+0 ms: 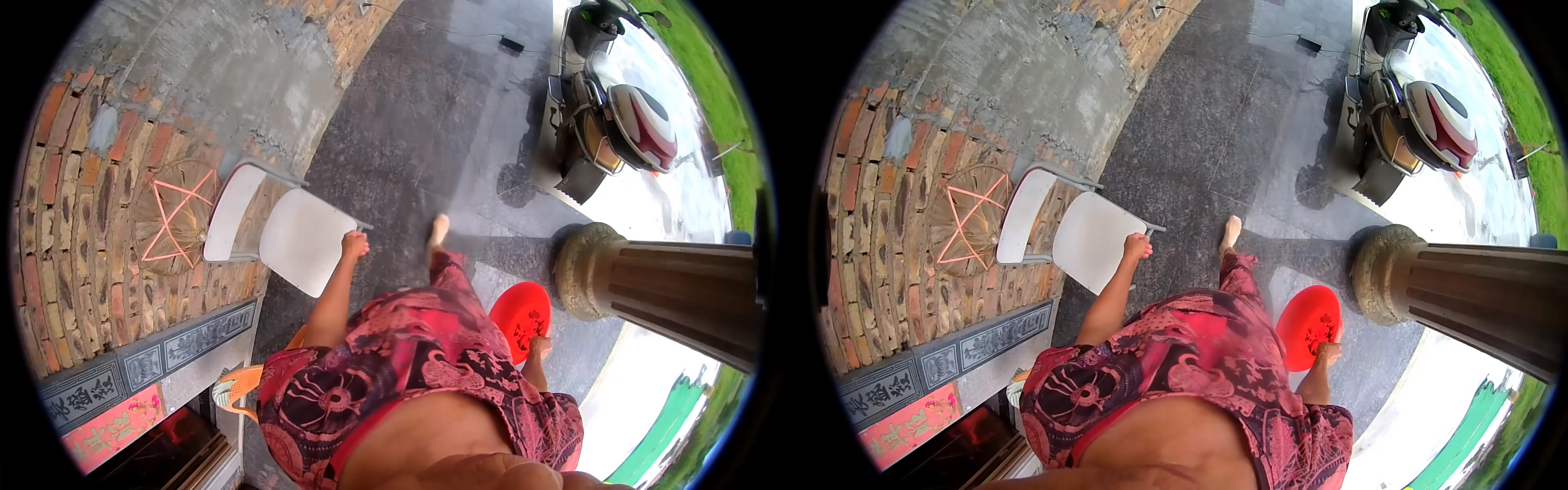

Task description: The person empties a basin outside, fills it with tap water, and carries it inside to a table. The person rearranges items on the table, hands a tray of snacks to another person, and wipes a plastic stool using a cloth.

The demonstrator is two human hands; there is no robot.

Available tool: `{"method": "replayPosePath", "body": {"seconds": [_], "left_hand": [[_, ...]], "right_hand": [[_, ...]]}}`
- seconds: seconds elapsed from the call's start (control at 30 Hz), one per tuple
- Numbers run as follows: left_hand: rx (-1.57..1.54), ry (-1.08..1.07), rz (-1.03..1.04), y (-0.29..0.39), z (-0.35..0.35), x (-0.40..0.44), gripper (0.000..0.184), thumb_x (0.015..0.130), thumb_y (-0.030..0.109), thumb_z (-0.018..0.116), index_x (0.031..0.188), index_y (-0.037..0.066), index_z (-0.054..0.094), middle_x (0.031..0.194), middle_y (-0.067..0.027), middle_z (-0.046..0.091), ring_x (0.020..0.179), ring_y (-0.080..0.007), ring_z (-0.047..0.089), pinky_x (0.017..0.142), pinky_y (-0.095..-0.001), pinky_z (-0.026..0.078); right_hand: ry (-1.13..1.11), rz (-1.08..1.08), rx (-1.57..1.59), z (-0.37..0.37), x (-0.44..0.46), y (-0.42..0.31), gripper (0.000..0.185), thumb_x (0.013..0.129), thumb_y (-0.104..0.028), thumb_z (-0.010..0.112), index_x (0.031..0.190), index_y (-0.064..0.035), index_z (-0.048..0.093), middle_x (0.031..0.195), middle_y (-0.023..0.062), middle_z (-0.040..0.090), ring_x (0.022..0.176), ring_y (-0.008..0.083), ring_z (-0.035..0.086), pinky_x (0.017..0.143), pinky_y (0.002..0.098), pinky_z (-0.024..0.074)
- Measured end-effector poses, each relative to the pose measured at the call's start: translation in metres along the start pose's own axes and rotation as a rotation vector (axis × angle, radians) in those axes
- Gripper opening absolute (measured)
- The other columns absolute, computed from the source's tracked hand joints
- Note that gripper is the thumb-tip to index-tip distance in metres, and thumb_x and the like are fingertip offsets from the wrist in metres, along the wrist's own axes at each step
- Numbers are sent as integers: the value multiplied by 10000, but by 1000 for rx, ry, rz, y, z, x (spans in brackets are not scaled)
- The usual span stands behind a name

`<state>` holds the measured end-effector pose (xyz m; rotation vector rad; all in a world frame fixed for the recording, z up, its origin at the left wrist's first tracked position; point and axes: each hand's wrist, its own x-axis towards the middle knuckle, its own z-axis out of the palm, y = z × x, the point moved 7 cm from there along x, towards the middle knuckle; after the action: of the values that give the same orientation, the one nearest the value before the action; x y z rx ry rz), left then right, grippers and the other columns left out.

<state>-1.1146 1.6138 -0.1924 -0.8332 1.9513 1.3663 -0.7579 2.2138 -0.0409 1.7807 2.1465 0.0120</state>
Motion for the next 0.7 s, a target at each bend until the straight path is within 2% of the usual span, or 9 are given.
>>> {"method": "replayPosePath", "body": {"seconds": [0.07,0.17,0.2,0.3,0.33,0.37,0.5,0.57,0.7], "left_hand": [[-32,-7,69,71,17,26,185,820,169,503,845,-2,571,658,-83,606,509,-146,589,431,-249,473],[-123,-67,-78,89,49,58,183,815,170,516,853,0,574,649,-98,600,499,-173,594,403,-267,477],[-80,-80,-113,101,51,70,188,813,173,519,849,-3,572,644,-102,599,494,-178,594,397,-274,479],[-26,-99,-168,135,52,99,188,802,166,524,829,-14,575,631,-109,599,478,-183,590,390,-282,482],[23,-18,-159,152,39,114,187,799,160,524,820,-18,578,629,-113,599,476,-185,589,388,-287,483],[72,61,-149,170,27,129,185,795,153,525,810,-23,580,626,-117,598,474,-186,588,386,-292,484],[8,55,-199,217,24,200,194,795,149,513,764,-29,583,616,-122,595,474,-189,588,387,-297,487],[191,-7,-367,251,24,238,207,798,148,498,747,-36,577,615,-127,595,479,-192,591,391,-302,491],[180,16,-359,349,38,334,202,800,144,494,767,-40,573,620,-127,598,478,-192,591,391,-292,491]], "right_hand": [[-149,32,23,42,48,-33,323,734,-199,468,897,40,611,899,236,605,840,347,609,712,435,497],[-98,90,78,11,85,-123,280,699,-186,505,818,30,638,867,231,617,830,348,611,674,419,487],[-143,211,295,4,96,-161,291,691,-193,510,818,38,633,880,227,617,838,336,613,680,412,488],[14,77,352,-37,169,-303,314,660,-194,507,846,30,623,878,244,607,864,390,584,759,426,467],[3,-3,349,-60,182,-362,324,654,-199,493,856,25,613,885,249,603,886,398,573,782,428,458],[42,-144,390,-84,189,-410,343,653,-174,476,891,56,567,925,291,571,869,439,559,758,445,469],[205,-415,540,-162,247,-582,375,631,-189,477,902,63,537,834,263,593,804,425,568,712,459,443],[216,-405,647,-191,263,-650,381,625,-197,487,899,62,543,815,251,598,796,414,572,712,446,443],[248,-358,869,-185,302,-715,405,601,-210,518,903,56,566,796,218,611,768,375,583,717,409,450]]}}
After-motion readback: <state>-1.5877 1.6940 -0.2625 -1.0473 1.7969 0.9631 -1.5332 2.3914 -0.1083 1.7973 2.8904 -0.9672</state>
